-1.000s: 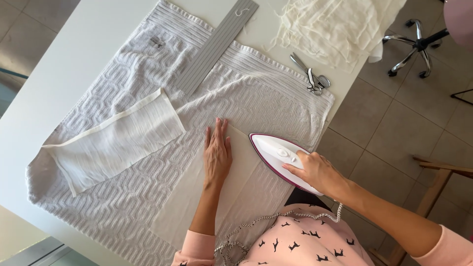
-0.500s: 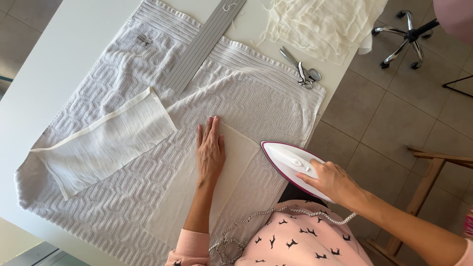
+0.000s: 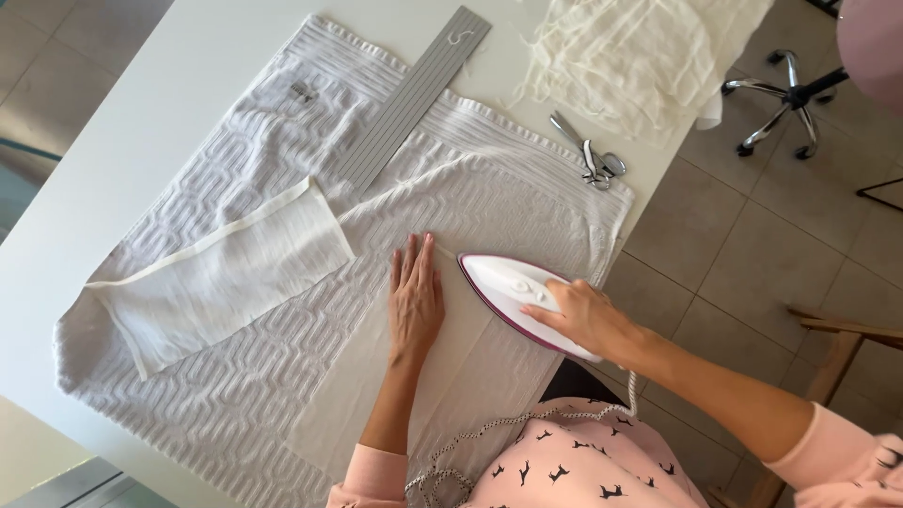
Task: Ironing and folding small rectangular pieces of white fabric on a table.
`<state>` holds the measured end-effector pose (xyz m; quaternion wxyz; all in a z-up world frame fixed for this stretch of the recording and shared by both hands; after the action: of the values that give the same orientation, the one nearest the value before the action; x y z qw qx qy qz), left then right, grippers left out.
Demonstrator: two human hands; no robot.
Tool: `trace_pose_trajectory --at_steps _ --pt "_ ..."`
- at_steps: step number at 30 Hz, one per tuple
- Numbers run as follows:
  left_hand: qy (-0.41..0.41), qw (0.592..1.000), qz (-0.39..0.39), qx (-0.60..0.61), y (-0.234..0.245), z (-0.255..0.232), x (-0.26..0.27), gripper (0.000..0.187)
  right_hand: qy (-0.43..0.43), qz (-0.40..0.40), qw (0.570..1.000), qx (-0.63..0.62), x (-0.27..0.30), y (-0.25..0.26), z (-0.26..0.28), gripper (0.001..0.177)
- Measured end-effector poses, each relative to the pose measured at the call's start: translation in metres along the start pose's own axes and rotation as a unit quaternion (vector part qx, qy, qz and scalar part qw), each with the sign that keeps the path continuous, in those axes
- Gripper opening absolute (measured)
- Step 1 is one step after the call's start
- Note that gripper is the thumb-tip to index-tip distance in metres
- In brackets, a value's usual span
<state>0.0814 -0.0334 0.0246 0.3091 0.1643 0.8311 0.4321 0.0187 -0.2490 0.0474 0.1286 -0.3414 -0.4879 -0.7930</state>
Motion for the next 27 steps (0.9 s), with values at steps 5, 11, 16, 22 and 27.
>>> trace_pose_trajectory --at_steps 5,11,16,22,27 --pt "0.031 0.999 -0.018 0.036 0.001 0.005 0.004 0.059 0.031 0.003 0.999 -0.018 -0.015 0.013 0.039 0.052" --pt "0.073 0.964 -0.164 0.196 0.008 0.028 0.018 0.07 0.071 -0.013 0.997 -0.038 -0.046 0.016 0.075 0.054" --pt "0.087 0.952 -0.225 0.187 0.028 0.021 0.024 0.074 0.081 -0.063 0.995 -0.021 -0.049 0.019 0.098 0.057" --pt "0.083 0.973 -0.178 0.122 0.027 0.005 0.023 0.064 0.079 -0.067 0.995 0.001 -0.047 0.025 0.099 0.06" --pt "0.103 0.97 -0.176 0.129 0.021 0.015 0.028 0.065 0.082 -0.07 0.994 0.0 -0.047 0.018 0.095 0.058"
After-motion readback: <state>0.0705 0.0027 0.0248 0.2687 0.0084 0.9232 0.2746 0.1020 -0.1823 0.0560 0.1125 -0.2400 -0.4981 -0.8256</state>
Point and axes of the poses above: each hand's wrist, its own x-axis away from the middle knuckle, its own y-axis out of the back of the hand, z = x × y, the point moved 9 cm from there along -x, towards the middle knuckle, and after that the axes turned 15 degrees about -y, right-handed, at the moved point
